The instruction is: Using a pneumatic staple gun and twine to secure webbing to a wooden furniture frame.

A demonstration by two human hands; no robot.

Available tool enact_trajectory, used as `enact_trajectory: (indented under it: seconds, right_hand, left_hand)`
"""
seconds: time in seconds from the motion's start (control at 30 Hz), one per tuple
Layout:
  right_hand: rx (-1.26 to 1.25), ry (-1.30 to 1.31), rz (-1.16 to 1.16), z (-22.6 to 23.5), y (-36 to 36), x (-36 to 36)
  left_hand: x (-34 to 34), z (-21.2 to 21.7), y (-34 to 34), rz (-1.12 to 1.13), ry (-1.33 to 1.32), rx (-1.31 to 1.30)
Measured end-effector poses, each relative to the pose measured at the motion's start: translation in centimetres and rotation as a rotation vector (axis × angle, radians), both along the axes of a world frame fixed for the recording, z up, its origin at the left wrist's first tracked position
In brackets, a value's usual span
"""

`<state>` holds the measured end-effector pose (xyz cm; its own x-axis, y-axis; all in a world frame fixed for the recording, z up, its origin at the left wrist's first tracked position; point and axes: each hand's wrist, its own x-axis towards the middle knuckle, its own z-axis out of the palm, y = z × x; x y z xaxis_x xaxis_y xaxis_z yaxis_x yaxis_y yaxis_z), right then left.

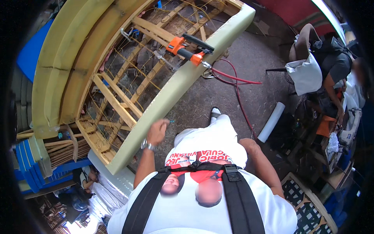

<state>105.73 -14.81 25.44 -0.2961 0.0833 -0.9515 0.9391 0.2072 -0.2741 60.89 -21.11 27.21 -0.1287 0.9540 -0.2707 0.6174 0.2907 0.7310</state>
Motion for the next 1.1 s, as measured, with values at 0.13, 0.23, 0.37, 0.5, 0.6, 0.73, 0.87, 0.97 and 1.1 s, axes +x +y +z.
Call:
enact_trajectory:
  seconds: [0.13, 0.23, 0.37, 0.5, 0.6, 0.73, 0.87, 0.97, 1.1]
  right_hand:
    - [0.399, 0.06, -0.262, 0.0, 6.4, 2.0]
    - [0.72, 0.239, -0.427, -0.2, 12.8, 0.8]
    - [1.146, 0.562, -0.352, 2.6, 23.0, -7.3]
    - [1.109, 0.802, -0.251, 5.5, 30.6, -19.1]
    - [1.056, 0.818, -0.093, 4.8, 34.1, -26.8]
    - [1.022, 0.677, 0.01, 2.7, 38.2, -34.3]
    - [1.005, 0.435, 0.023, 1.8, 40.6, -40.8]
    - [1.031, 0.452, 0.002, 0.5, 41.6, -42.5]
    - [0.959, 0.343, 0.041, -1.3, 42.9, -42.7]
  left_hand:
    - [4.4, 4.4, 14.8, -0.044, 0.036, 0.108]
    - [7.1, 4.9, 21.9, -0.129, -0.033, 0.22]
    - [7.3, 3.6, 25.0, -0.093, -0.061, 0.086]
    - [2.8, 0.2, 25.7, -0.071, -0.041, 0.086]
    - [-1.2, -1.9, 27.4, -0.079, 0.051, 0.113]
    - [-5.8, -1.9, 31.5, -0.009, 0.042, 0.175]
    - [-10.9, -2.4, 33.9, 0.002, -0.002, 0.077]
    - [-12.6, -4.9, 34.2, -0.006, -0.031, 0.145]
    - [-14.7, -6.2, 35.5, -0.052, -0.09, 0.092]
